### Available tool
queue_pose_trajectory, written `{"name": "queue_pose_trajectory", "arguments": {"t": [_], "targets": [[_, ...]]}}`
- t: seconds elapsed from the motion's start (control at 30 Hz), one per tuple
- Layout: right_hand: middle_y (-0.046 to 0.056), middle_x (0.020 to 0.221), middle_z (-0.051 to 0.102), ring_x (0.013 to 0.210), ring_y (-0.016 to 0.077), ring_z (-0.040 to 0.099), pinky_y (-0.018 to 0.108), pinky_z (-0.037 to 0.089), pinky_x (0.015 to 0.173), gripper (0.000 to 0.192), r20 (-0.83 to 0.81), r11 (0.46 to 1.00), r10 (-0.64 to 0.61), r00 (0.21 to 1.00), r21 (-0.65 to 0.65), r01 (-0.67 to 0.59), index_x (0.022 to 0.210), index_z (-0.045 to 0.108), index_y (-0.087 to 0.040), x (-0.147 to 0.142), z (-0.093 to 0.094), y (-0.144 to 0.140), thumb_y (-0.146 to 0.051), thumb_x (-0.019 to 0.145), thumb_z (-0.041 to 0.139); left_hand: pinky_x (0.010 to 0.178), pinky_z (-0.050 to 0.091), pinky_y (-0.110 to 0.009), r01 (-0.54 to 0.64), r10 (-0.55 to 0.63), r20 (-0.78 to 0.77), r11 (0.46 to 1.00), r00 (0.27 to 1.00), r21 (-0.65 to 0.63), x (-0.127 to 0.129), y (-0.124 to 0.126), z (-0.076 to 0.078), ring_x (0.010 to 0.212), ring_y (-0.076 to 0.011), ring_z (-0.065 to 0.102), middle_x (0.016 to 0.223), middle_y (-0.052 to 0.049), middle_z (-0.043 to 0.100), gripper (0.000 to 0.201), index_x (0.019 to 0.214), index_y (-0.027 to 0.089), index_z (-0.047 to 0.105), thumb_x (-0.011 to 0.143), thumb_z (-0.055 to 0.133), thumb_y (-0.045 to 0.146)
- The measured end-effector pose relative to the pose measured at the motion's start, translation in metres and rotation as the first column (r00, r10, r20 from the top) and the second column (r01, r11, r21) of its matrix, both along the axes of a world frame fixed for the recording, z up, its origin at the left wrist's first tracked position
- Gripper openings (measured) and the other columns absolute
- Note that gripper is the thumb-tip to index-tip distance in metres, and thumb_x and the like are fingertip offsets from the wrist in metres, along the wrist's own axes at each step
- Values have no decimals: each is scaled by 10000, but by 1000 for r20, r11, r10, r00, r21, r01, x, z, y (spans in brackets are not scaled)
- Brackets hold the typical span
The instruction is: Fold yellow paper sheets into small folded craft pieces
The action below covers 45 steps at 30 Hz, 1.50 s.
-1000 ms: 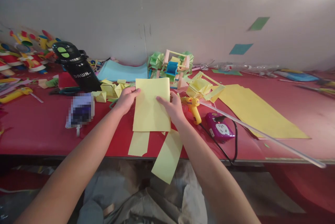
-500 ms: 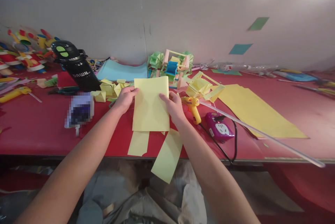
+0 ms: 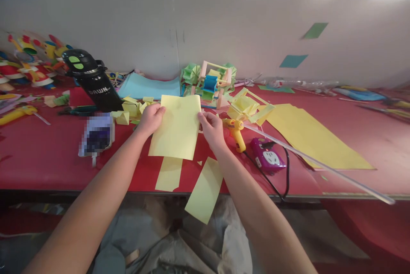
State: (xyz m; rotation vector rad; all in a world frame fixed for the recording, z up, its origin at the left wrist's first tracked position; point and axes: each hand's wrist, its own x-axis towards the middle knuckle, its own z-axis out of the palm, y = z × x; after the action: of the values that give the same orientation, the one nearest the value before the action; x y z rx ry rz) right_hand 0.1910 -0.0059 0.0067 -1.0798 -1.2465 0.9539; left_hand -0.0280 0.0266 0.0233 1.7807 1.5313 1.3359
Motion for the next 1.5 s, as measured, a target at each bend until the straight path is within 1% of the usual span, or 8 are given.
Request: {"name": "queue_pose_trajectory", "arguments": {"t": [0.23, 0.4, 0.6, 0.77, 0.9, 1.07, 1.23, 1.5], "targets": [[14, 744, 648, 624, 158, 554, 316, 465, 605, 304, -57, 999, 32, 998, -36, -34, 815, 718, -231, 1, 0, 0, -522, 729, 740, 590, 247, -310, 47, -48, 80, 999, 996, 9, -4, 3, -3, 570, -162, 364, 557, 20, 395, 330, 581, 223, 390, 861, 563, 246], [1, 626, 572, 562, 149, 521, 311, 461, 563, 366, -72, 998, 19, 997, -65, -23, 663, 639, -226, 2, -2, 2, -576, 744, 709, 582, 263, -302, 66, -66, 103, 998, 992, 3, -3, 2, -4, 569, -163, 381, 548, 19, 413, 326, 579, 221, 410, 852, 582, 269], [4, 723, 655, 604, 151, 570, 303, 475, 575, 316, -108, 998, 5, 994, -56, -11, 820, 695, -220, 2, -3, 2, -505, 699, 759, 597, 289, -299, 94, -94, 86, 996, 992, -2, -3, 3, -7, 588, -165, 413, 578, 19, 457, 265, 626, 212, 469, 857, 559, 305], [-2, 603, 581, 546, 137, 526, 298, 472, 557, 353, -51, 999, -42, 998, -33, 40, 652, 630, -215, 3, -3, 2, -543, 757, 708, 609, 300, -300, 93, -94, 72, 996, 993, 11, -4, 5, -9, 610, -171, 434, 592, 11, 471, 275, 613, 209, 474, 861, 545, 301], [19, 769, 674, 668, 167, 604, 319, 510, 642, 293, -67, 1000, -19, 998, -5, 18, 823, 687, -221, 3, -6, 4, -504, 752, 710, 616, 309, -296, 106, -105, 91, 994, 990, -7, -4, 5, -8, 610, -171, 435, 596, 13, 480, 272, 615, 208, 477, 857, 558, 303], [-4, 623, 581, 569, 150, 537, 319, 480, 596, 317, -56, 998, -61, 997, -25, 60, 693, 637, -224, 5, -10, 6, -525, 786, 669, 628, 326, -299, 133, -133, 48, 991, 990, 2, -3, 4, -6, 631, -178, 458, 609, 5, 494, 272, 615, 207, 483, 863, 527, 310], [22, 812, 683, 714, 179, 618, 339, 512, 701, 255, -99, 998, -59, 993, 25, 62, 871, 709, -225, 5, -10, 6, -454, 759, 697, 630, 333, -298, 175, -174, 55, 985, 983, -8, -3, 3, -6, 642, -180, 476, 642, -1, 529, 248, 648, 205, 505, 858, 514, 337], [-5, 652, 583, 600, 147, 531, 298, 450, 595, 231, -94, 990, -134, 986, 30, 138, 711, 666, -215, 6, -10, 6, -433, 787, 673, 605, 302, -303, 179, -179, 19, 984, 984, -9, -2, 3, -6, 599, -174, 434, 571, 12, 461, 284, 596, 211, 472, 853, 532, 316]]}}
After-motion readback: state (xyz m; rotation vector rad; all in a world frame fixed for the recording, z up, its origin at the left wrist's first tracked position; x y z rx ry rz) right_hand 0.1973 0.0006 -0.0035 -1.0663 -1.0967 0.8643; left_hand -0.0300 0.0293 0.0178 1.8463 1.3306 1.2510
